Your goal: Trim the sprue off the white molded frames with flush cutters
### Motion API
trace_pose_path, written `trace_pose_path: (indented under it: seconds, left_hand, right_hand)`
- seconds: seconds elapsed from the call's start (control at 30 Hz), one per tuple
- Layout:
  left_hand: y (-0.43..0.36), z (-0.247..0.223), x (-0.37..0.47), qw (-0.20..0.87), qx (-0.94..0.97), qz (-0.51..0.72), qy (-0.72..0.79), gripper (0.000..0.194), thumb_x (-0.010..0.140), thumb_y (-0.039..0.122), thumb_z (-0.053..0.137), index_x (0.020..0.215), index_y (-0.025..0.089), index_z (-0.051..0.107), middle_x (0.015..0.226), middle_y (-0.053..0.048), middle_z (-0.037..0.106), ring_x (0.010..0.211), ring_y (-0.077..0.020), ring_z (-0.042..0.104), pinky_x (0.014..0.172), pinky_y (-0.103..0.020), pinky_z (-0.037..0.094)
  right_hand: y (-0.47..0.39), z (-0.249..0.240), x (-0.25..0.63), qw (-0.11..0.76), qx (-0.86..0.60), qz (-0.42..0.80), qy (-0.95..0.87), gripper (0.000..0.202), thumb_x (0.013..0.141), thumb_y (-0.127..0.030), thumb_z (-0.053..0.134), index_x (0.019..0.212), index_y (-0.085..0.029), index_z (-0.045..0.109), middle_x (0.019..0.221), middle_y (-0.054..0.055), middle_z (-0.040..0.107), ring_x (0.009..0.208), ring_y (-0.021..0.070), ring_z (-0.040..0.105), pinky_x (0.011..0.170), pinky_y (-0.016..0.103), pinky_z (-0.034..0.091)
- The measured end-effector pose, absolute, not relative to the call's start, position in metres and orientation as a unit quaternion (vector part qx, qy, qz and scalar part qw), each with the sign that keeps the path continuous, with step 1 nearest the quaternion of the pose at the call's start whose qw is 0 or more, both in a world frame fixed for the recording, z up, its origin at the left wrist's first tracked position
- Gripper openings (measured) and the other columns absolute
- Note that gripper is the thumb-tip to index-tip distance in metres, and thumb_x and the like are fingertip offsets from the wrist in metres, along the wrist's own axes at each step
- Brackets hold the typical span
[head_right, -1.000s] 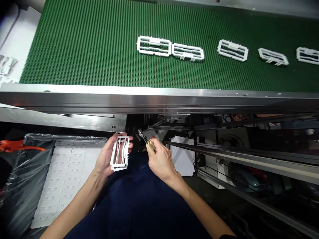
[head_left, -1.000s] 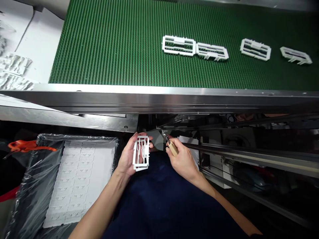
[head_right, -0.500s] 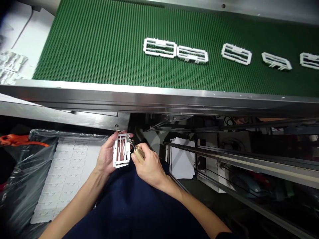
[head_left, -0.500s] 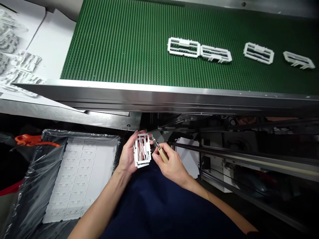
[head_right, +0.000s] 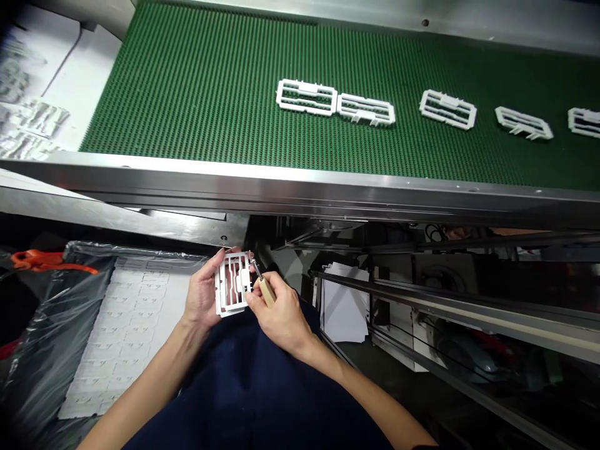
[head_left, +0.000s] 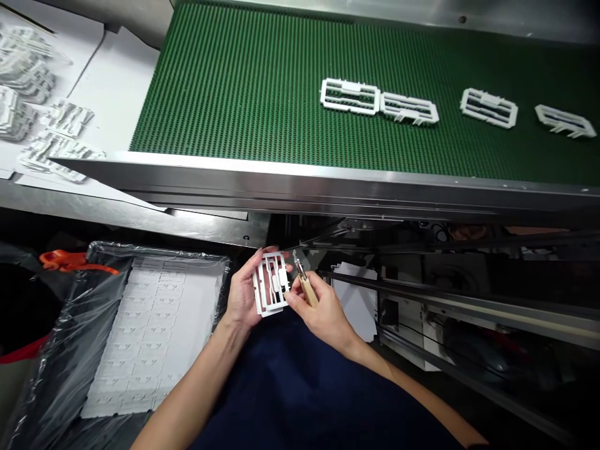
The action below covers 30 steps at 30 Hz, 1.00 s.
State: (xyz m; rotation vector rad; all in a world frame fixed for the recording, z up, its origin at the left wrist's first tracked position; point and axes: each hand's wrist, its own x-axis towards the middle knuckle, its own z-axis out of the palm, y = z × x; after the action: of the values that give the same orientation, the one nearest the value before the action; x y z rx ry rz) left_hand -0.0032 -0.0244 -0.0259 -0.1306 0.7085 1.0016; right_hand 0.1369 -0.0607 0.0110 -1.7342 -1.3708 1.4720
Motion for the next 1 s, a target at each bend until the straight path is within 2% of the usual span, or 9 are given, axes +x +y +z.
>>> trace_pose_path:
  seconds: [0.13, 0.23, 0.33, 0.43, 0.57, 0.67, 0.8, 1.0]
  left_hand:
    - [-0.027, -0.027, -0.003, 0.811, -0.059, 0.473, 0.338, 0.021, 0.087, 0.029, 0.051, 0.096, 0.013, 0.062, 0.095, -0.008, 0.069, 0.083, -0.0227, 0.067, 0.07, -0.035, 0.057]
    - [-0.026, -0.025, -0.003, 0.808, -0.066, 0.473, 0.344, 0.025, 0.087, 0.036, 0.052, 0.094, 0.014, 0.062, 0.094, -0.008, 0.069, 0.08, -0.0224, 0.068, 0.069, -0.035, 0.057]
    - [-0.024, -0.024, -0.002, 0.807, -0.067, 0.469, 0.353, 0.033, 0.088, 0.043, 0.048, 0.093, 0.014, 0.062, 0.093, -0.009, 0.069, 0.076, -0.0215, 0.068, 0.065, -0.034, 0.057]
    - [-0.023, -0.024, 0.0, 0.803, -0.067, 0.468, 0.363, 0.033, 0.09, 0.042, 0.045, 0.093, 0.014, 0.062, 0.089, -0.008, 0.069, 0.074, -0.019, 0.067, 0.064, -0.029, 0.056]
    - [-0.026, -0.027, 0.004, 0.796, -0.069, 0.48, 0.363, 0.026, 0.086, 0.039, 0.054, 0.094, 0.015, 0.062, 0.086, -0.006, 0.068, 0.071, -0.0166, 0.066, 0.061, -0.026, 0.055]
    - [-0.028, -0.03, 0.005, 0.791, -0.059, 0.488, 0.363, 0.03, 0.081, 0.041, 0.061, 0.094, 0.014, 0.063, 0.085, -0.007, 0.067, 0.07, -0.0166, 0.065, 0.059, -0.025, 0.053]
    - [-0.031, -0.033, 0.002, 0.778, -0.044, 0.513, 0.361, 0.035, 0.077, 0.044, 0.065, 0.093, 0.012, 0.061, 0.078, -0.008, 0.064, 0.067, -0.0169, 0.063, 0.054, -0.023, 0.051]
    - [-0.044, -0.046, -0.023, 0.726, -0.094, 0.573, 0.368, 0.013, 0.08, 0.027, 0.061, 0.081, 0.016, 0.054, 0.074, -0.003, 0.059, 0.064, -0.0143, 0.061, 0.055, -0.022, 0.05]
  right_hand:
    - [-0.06, 0.011, 0.137, 0.265, -0.633, 0.549, -0.477, 0.013, 0.078, -0.028, 0.058, 0.08, -0.019, 0.049, 0.071, -0.003, 0.052, 0.064, 0.011, 0.048, 0.061, 0.023, 0.04]
    - [-0.059, 0.011, 0.138, 0.283, -0.626, 0.567, -0.455, 0.015, 0.078, -0.029, 0.059, 0.08, -0.018, 0.048, 0.07, -0.003, 0.05, 0.063, 0.0112, 0.047, 0.06, 0.023, 0.04]
    - [-0.058, 0.008, 0.14, 0.313, -0.603, 0.606, -0.415, 0.02, 0.076, -0.031, 0.062, 0.08, -0.018, 0.047, 0.069, -0.003, 0.048, 0.061, 0.0106, 0.046, 0.059, 0.023, 0.04]
    - [-0.058, 0.0, 0.143, 0.333, -0.569, 0.664, -0.354, 0.025, 0.075, -0.033, 0.066, 0.082, -0.018, 0.047, 0.068, -0.004, 0.047, 0.06, 0.01, 0.046, 0.059, 0.023, 0.04]
    - [-0.062, -0.007, 0.146, 0.323, -0.547, 0.71, -0.304, 0.029, 0.074, -0.036, 0.067, 0.088, -0.02, 0.048, 0.066, -0.005, 0.046, 0.057, 0.0099, 0.045, 0.056, 0.022, 0.038]
    - [-0.061, -0.01, 0.148, 0.315, -0.551, 0.712, -0.301, 0.031, 0.074, -0.037, 0.069, 0.089, -0.02, 0.048, 0.067, -0.004, 0.045, 0.058, 0.0101, 0.044, 0.057, 0.023, 0.038]
    - [-0.056, -0.016, 0.144, 0.263, -0.559, 0.708, -0.341, 0.032, 0.075, -0.04, 0.068, 0.091, -0.02, 0.049, 0.069, -0.003, 0.046, 0.061, 0.0122, 0.045, 0.06, 0.026, 0.039]
    - [-0.053, -0.024, 0.128, 0.135, -0.613, 0.583, -0.516, 0.031, 0.077, -0.048, 0.06, 0.083, -0.02, 0.05, 0.066, -0.001, 0.047, 0.058, 0.0146, 0.043, 0.055, 0.028, 0.038]
